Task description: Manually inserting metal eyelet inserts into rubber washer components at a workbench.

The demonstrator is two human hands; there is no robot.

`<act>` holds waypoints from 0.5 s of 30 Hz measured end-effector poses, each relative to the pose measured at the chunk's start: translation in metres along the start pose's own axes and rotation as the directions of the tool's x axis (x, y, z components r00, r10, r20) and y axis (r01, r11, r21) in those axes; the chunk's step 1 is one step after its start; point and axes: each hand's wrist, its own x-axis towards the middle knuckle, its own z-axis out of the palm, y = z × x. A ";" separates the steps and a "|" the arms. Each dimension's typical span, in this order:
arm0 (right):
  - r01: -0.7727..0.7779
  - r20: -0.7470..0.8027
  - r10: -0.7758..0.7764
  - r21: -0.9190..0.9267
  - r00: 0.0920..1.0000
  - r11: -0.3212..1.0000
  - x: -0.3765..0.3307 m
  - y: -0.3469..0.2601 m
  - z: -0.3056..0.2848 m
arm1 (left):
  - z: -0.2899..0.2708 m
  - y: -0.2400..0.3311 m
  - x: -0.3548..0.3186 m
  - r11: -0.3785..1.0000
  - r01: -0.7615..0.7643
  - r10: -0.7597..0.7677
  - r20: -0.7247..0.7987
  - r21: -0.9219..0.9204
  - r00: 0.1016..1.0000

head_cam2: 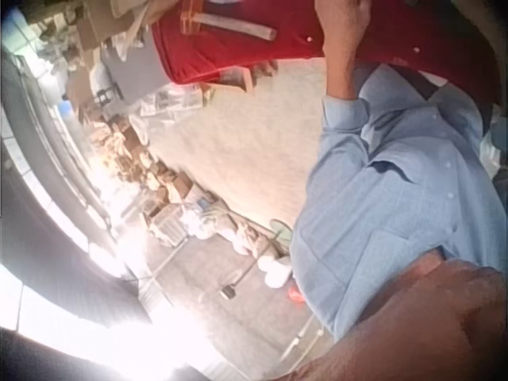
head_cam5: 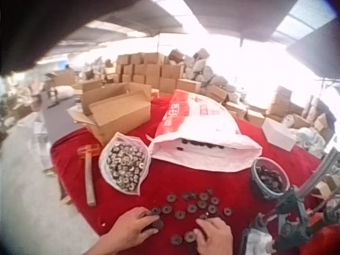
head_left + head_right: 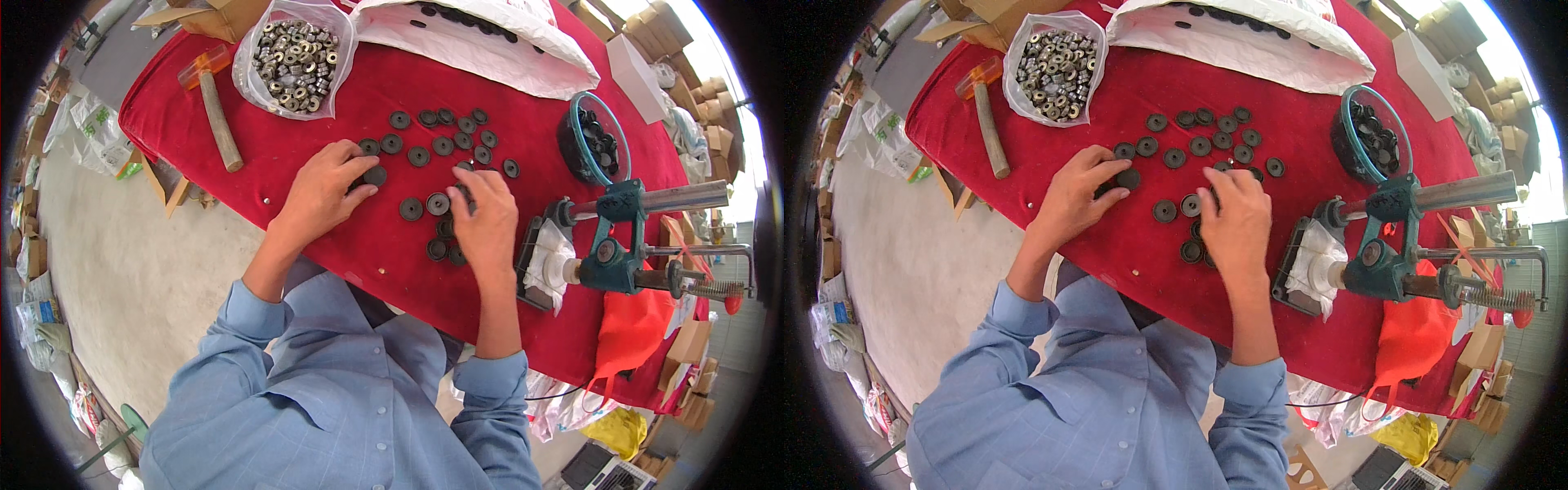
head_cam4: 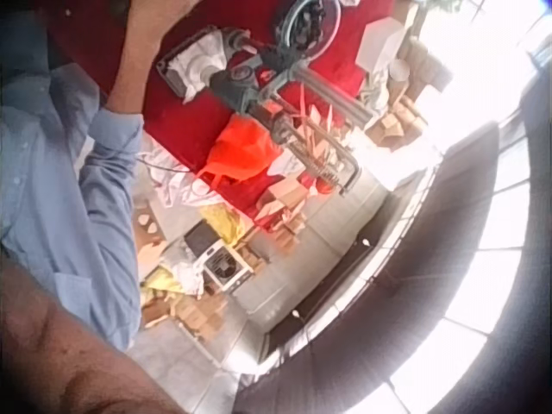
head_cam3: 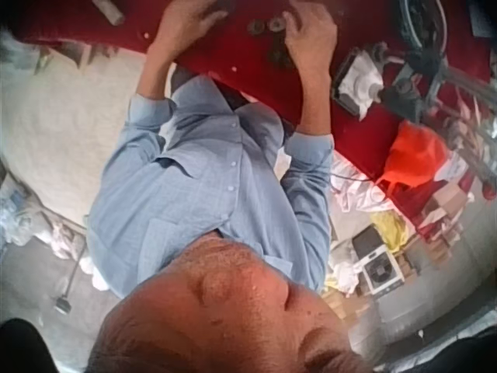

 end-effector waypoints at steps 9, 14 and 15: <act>0.128 0.191 -0.104 -0.119 0.976 0.985 -0.012 -0.003 -0.001 | 0.005 0.007 0.008 0.986 0.045 -0.035 0.067 -0.161 0.997; 0.148 0.116 -0.137 -0.089 0.984 0.985 -0.004 -0.005 0.015 | 0.002 0.019 0.017 0.938 0.124 -0.102 0.084 -0.324 0.991; 0.149 0.061 -0.145 -0.078 0.988 0.986 -0.001 -0.007 0.018 | 0.006 0.021 0.020 0.939 0.118 -0.105 0.058 -0.323 0.993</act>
